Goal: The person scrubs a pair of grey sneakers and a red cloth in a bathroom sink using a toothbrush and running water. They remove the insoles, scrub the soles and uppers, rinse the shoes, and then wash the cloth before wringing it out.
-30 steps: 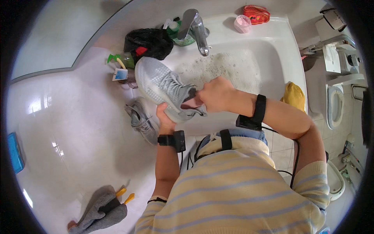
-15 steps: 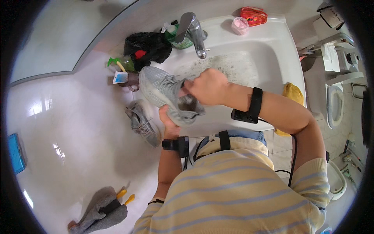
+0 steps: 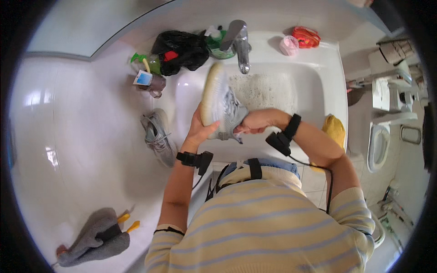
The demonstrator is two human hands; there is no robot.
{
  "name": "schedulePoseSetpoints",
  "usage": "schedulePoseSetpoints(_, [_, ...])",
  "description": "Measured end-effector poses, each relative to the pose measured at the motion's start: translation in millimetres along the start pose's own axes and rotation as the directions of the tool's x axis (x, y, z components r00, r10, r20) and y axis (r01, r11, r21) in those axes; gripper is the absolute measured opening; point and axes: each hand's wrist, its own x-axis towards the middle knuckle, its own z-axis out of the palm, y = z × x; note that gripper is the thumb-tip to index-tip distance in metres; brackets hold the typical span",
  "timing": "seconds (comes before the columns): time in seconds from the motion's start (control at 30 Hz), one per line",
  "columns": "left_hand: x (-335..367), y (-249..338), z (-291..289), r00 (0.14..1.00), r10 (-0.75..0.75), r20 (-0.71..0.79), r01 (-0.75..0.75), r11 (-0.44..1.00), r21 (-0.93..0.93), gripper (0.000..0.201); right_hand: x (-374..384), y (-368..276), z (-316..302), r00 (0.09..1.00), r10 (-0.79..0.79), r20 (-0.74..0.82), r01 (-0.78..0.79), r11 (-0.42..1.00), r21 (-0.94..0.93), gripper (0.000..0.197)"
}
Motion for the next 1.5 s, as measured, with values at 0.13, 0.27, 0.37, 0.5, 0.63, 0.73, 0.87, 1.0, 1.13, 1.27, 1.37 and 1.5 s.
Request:
schedulePoseSetpoints(0.13, [0, 10, -5, 0.997, 0.082, 0.012, -0.083, 0.993, 0.090, 0.069, -4, 14, 14, 0.980, -0.156, 0.125, 0.099, 0.921, 0.377, 0.041])
schedulePoseSetpoints(0.27, [-3, 36, 3, 0.999, -0.023, 0.034, 0.023, 1.000, -0.010, 0.069, -5, 23, 13, 0.893, -0.386, 0.233, 0.115, 0.696, 0.709, 0.044])
schedulePoseSetpoints(0.37, [0, 41, 5, 0.999, -0.004, 0.042, 0.004, 1.000, 0.000, 0.070, -9, 18, 14, 0.901, -0.387, 0.194, 0.172, 0.731, 0.660, 0.043])
schedulePoseSetpoints(0.5, [-3, 19, 4, 0.991, 0.131, -0.015, -0.127, 0.979, 0.158, 0.072, -27, 9, 2, 0.985, -0.154, -0.082, 0.172, 0.941, 0.290, 0.039])
schedulePoseSetpoints(0.63, [-14, 3, -5, 0.939, 0.337, -0.066, -0.113, 0.486, 0.867, 0.074, -55, 56, -27, 0.682, -0.276, -0.677, -0.069, 0.898, -0.435, 0.027])
schedulePoseSetpoints(0.73, [-16, -5, -4, 0.893, 0.441, 0.092, -0.166, 0.131, 0.977, 0.069, -59, 66, -41, 0.360, -0.294, -0.886, -0.297, 0.864, -0.407, 0.020])
schedulePoseSetpoints(0.87, [-13, -26, 1, 0.871, 0.464, 0.162, -0.181, -0.005, 0.984, 0.065, -46, 58, -67, 0.128, -0.324, -0.937, -0.264, 0.900, -0.347, 0.018])
schedulePoseSetpoints(1.0, [-21, -22, 8, 0.869, 0.493, -0.032, -0.058, 0.167, 0.984, 0.065, -24, 25, -96, -0.007, -0.376, -0.927, -0.139, 0.918, -0.371, 0.018])
schedulePoseSetpoints(1.13, [-26, -15, 13, 0.852, 0.481, -0.205, 0.071, 0.283, 0.957, 0.065, 8, 35, -145, -0.052, -0.511, -0.858, 0.041, 0.857, -0.513, 0.022])
schedulePoseSetpoints(1.27, [-30, -8, 12, 0.838, 0.392, -0.380, 0.164, 0.484, 0.860, 0.068, 22, 31, -163, -0.047, -0.625, -0.780, -0.205, 0.770, -0.604, 0.027])
schedulePoseSetpoints(1.37, [-34, -12, 8, 0.796, 0.369, -0.480, 0.170, 0.624, 0.762, 0.070, 29, 22, -167, 0.004, -0.680, -0.733, -0.494, 0.636, -0.593, 0.036])
schedulePoseSetpoints(1.5, [-33, 1, 12, 0.775, 0.438, -0.456, 0.176, 0.543, 0.821, 0.070, 29, 29, -172, -0.013, -0.686, -0.728, -0.591, 0.592, -0.547, 0.049])
